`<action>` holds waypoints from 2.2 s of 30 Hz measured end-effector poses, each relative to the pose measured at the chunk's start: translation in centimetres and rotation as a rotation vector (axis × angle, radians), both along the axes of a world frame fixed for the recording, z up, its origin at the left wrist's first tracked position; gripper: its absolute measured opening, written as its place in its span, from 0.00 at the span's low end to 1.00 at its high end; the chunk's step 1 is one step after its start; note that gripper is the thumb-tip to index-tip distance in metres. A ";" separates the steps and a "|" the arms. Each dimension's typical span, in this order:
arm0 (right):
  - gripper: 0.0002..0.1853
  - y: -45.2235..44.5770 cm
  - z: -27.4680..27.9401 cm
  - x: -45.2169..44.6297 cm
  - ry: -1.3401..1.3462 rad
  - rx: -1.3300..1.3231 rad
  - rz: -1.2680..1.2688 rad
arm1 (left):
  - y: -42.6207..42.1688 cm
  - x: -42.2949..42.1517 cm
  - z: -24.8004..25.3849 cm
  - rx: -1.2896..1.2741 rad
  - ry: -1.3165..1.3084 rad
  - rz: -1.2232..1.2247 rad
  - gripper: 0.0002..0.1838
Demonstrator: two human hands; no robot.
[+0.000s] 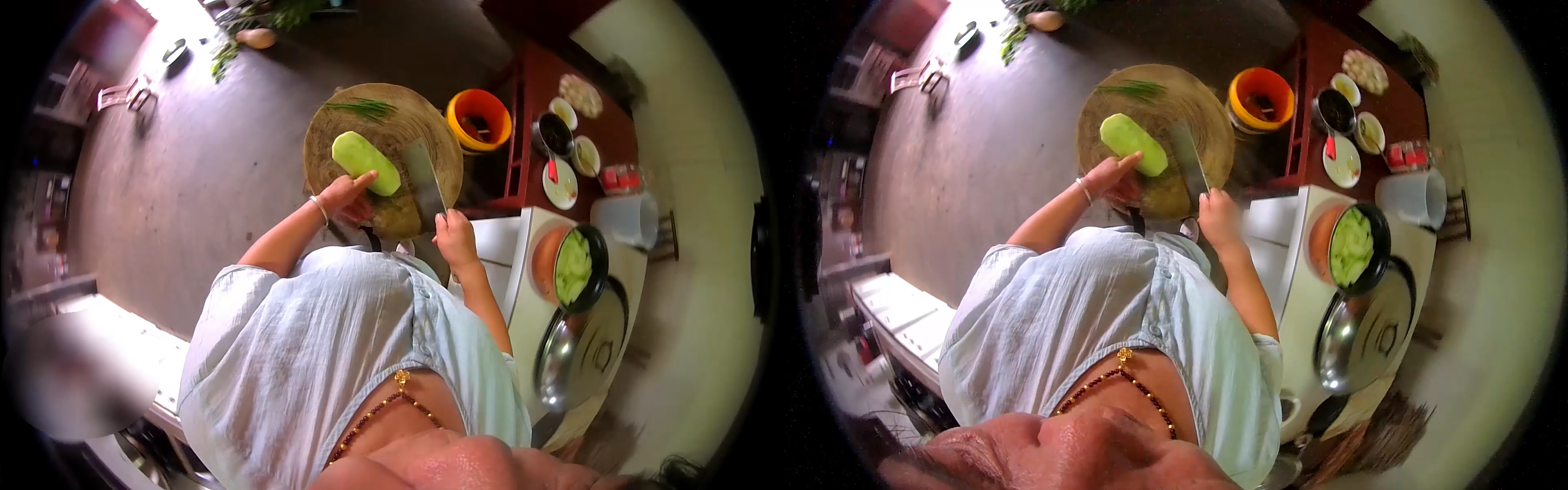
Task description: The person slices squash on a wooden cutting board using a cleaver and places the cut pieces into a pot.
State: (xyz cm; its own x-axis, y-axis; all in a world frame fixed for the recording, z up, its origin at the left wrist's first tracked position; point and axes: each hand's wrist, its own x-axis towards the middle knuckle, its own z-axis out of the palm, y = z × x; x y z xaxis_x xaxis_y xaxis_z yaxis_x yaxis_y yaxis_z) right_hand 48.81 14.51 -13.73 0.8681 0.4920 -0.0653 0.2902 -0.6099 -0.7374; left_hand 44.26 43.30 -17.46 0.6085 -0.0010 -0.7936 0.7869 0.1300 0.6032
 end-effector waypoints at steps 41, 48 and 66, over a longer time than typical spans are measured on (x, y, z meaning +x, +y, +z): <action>0.10 15.3 7.8 7.4 0.156 -0.394 0.509 | 2.0 2.7 0.3 0.788 -0.275 -0.070 0.54; 0.10 16.1 2.6 6.1 0.252 -0.359 0.461 | 1.9 2.2 0.1 0.793 -0.305 -0.081 0.54; 0.09 10.8 -0.6 1.1 -0.071 -0.461 0.508 | 3.2 -1.0 -1.3 0.334 -0.349 0.336 0.41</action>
State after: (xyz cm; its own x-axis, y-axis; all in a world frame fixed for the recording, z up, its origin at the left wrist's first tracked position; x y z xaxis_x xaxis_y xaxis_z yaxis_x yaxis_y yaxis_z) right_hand 49.90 25.34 -14.28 0.5468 0.7748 -0.3174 0.6610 -0.6321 -0.4043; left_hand 43.27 46.46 -18.80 0.7574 0.4528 -0.4705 0.4832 0.0959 0.8702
